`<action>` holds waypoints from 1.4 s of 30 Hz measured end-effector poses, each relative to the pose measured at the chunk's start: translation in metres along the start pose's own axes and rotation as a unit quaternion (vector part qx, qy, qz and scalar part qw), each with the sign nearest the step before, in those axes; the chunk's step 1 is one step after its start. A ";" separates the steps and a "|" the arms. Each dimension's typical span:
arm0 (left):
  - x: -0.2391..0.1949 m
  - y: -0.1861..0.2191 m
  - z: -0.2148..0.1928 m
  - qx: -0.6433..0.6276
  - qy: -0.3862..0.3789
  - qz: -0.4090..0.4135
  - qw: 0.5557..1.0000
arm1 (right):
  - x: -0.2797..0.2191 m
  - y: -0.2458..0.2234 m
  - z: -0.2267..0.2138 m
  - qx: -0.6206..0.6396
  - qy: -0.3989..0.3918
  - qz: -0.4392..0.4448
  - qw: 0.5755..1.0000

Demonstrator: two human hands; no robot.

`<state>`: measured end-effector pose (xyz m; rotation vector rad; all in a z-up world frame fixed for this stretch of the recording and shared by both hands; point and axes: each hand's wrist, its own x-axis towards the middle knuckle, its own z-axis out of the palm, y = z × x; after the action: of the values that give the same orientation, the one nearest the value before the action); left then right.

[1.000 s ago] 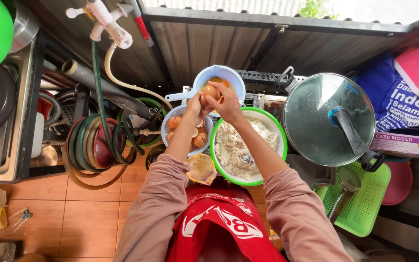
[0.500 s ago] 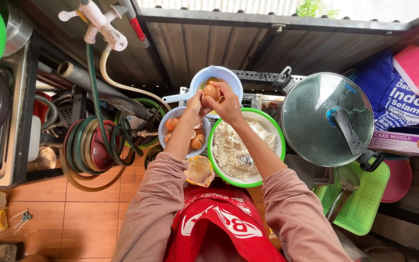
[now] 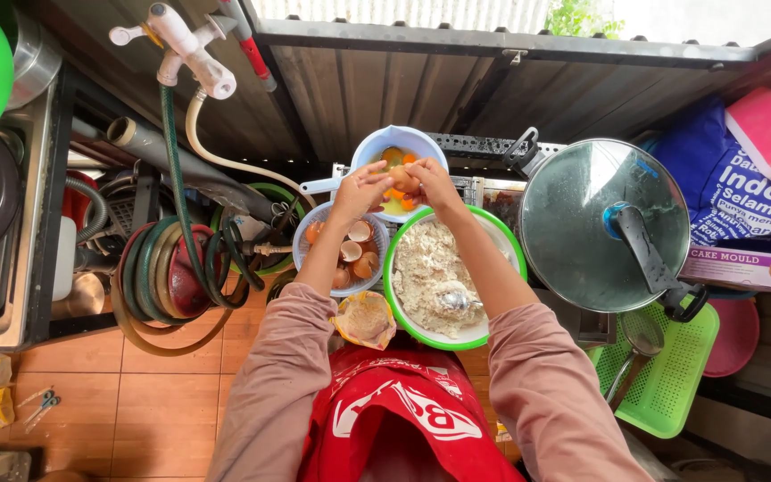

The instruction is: The person is cracking multiple eggs into a bowl as part of a food preparation process.

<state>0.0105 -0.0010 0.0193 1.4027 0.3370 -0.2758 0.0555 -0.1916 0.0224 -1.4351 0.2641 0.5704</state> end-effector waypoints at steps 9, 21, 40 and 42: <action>-0.014 0.036 0.010 0.118 0.039 0.004 0.992 | -0.031 -0.035 0.007 -0.049 -0.061 -0.068 0.995; 0.003 0.020 0.016 0.360 0.068 -0.017 0.930 | -0.007 -0.015 -0.011 -0.272 -0.040 -0.158 0.948; 0.019 -0.016 0.027 0.462 0.108 -0.016 0.880 | 0.018 0.025 -0.008 -0.382 0.013 -0.134 0.914; 0.022 -0.025 0.027 0.460 0.116 -0.028 0.880 | 0.020 0.031 -0.008 -0.359 0.013 -0.151 0.921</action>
<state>0.0233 -0.0313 -0.0083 2.3833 0.4718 -0.3330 0.0575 -0.1946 -0.0146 -2.1457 -0.1733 0.4038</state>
